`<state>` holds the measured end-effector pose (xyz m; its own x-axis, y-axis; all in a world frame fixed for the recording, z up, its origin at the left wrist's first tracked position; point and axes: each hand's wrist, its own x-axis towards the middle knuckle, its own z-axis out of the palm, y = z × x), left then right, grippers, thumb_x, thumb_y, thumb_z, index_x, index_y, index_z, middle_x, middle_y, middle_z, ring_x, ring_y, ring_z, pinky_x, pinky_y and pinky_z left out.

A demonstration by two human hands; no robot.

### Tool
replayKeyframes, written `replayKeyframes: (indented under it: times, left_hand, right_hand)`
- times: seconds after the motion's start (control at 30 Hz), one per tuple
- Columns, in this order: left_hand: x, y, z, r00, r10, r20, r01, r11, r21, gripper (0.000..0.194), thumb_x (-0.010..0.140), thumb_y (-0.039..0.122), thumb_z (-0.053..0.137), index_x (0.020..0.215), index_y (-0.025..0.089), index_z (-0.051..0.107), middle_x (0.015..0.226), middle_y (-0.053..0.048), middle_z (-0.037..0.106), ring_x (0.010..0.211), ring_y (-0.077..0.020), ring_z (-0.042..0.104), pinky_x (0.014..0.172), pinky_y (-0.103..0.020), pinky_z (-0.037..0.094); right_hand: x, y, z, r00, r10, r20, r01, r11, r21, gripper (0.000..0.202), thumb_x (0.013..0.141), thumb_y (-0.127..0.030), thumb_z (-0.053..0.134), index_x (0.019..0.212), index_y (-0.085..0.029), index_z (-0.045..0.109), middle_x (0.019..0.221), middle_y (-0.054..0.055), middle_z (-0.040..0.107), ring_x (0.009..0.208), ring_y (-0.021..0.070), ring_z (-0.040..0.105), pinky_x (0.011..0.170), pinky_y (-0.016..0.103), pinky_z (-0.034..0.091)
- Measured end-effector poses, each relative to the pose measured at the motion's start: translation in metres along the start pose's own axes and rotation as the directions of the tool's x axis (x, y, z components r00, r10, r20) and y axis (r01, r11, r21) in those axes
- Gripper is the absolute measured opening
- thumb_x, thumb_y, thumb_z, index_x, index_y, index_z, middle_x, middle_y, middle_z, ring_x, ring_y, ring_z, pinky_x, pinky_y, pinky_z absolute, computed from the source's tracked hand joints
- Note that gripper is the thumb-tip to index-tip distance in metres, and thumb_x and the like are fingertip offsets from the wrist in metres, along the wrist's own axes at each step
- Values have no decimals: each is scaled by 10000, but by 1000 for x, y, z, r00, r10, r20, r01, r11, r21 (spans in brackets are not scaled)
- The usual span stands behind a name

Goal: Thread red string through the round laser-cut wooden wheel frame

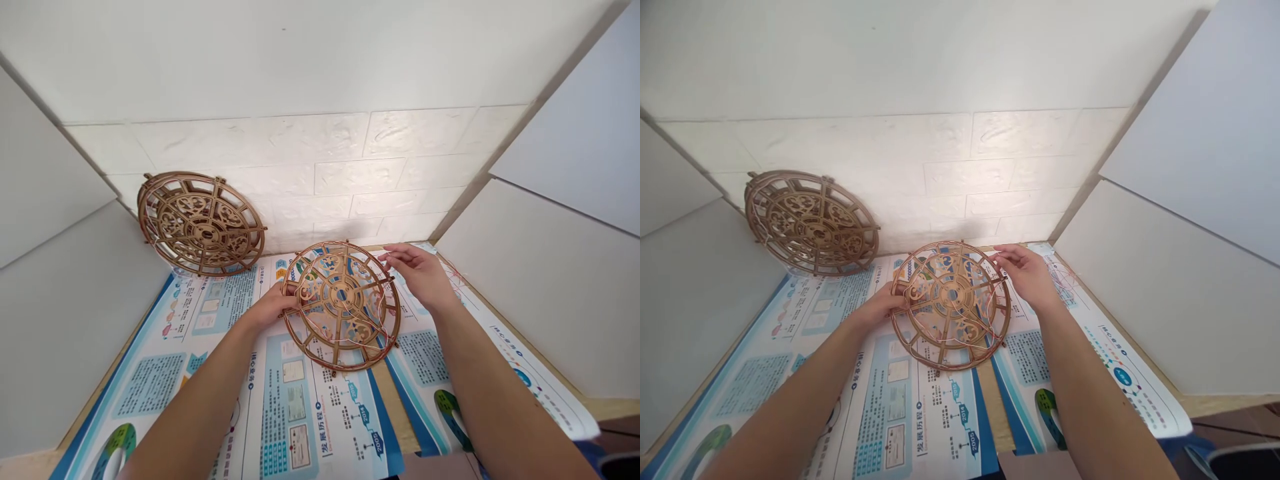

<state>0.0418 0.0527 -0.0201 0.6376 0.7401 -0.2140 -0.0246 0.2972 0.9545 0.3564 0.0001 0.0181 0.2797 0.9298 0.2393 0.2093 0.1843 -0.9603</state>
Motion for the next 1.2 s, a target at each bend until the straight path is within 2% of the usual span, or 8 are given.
replayKeyframes:
  times: [0.17, 0.27, 0.5, 0.73, 0.83, 0.93, 1.07, 1.2]
  left_hand:
    - [3, -4, -4, 1000, 5, 21, -4, 1000, -27, 200, 520, 164, 697, 714, 143, 741, 746, -35, 694, 752, -178, 631, 704, -264, 484]
    - [3, -5, -4, 1000, -1, 24, 2, 999, -34, 210, 522, 160, 694, 725, 147, 748, 778, -46, 711, 796, -195, 648, 732, -277, 496]
    - [1, -3, -4, 999, 8, 33, -8, 1000, 1, 218, 535, 190, 703, 741, 147, 762, 769, -49, 702, 764, -184, 619, 712, -272, 473]
    - [0, 1, -3, 999, 29, 41, -29, 999, 14, 137, 537, 181, 684, 662, 158, 735, 693, -25, 655, 695, -157, 570, 668, -254, 442]
    - [1, -2, -5, 997, 41, 67, -41, 999, -2, 136, 541, 187, 680, 663, 156, 732, 702, -32, 657, 691, -165, 574, 662, -265, 444]
    - [3, -5, -8, 998, 32, 60, -33, 999, 17, 133, 553, 184, 676, 670, 157, 732, 698, -25, 652, 682, -152, 562, 659, -260, 438]
    - [3, -6, -9, 997, 41, 63, -43, 999, 23, 94, 562, 180, 680, 643, 159, 722, 682, -20, 650, 674, -149, 560, 665, -261, 443]
    - [1, -1, -6, 998, 28, 55, -29, 999, 15, 146, 562, 172, 681, 690, 153, 749, 720, -30, 679, 717, -161, 594, 699, -265, 461]
  right_hand:
    - [-1, 0, 3, 988, -56, -145, 55, 998, -7, 355, 679, -470, 888, 908, -225, 771, 770, 39, 731, 720, 207, 666, 739, 388, 564]
    - [-3, 0, 4, 994, -73, -88, 78, 995, 64, 342, 673, -495, 891, 865, -237, 775, 733, 33, 724, 690, 216, 672, 718, 405, 572]
    - [-6, -1, 5, 994, 6, 107, -21, 991, 136, 464, 690, -533, 890, 1033, -242, 777, 766, 49, 761, 818, 256, 733, 881, 456, 569]
    - [-3, 4, 10, 996, 51, 79, -60, 992, 109, 498, 680, -551, 877, 1061, -248, 773, 818, 46, 738, 749, 210, 678, 720, 377, 578]
    - [-1, 7, 12, 999, 20, 50, -22, 998, 51, 422, 640, -508, 910, 952, -250, 795, 793, 36, 722, 737, 208, 666, 701, 368, 575]
    - [0, 8, 13, 1000, -14, 11, 15, 999, -39, 339, 689, -533, 875, 843, -243, 793, 803, 52, 735, 778, 232, 679, 732, 388, 580]
    - [0, 12, 11, 997, -57, 45, 66, 972, -225, 370, 766, -572, 801, 908, -231, 786, 868, 75, 754, 804, 250, 682, 753, 409, 568]
    - [0, 18, 11, 986, -126, 108, 157, 915, -371, 348, 853, -569, 706, 904, -227, 752, 910, 74, 746, 831, 254, 662, 785, 413, 526]
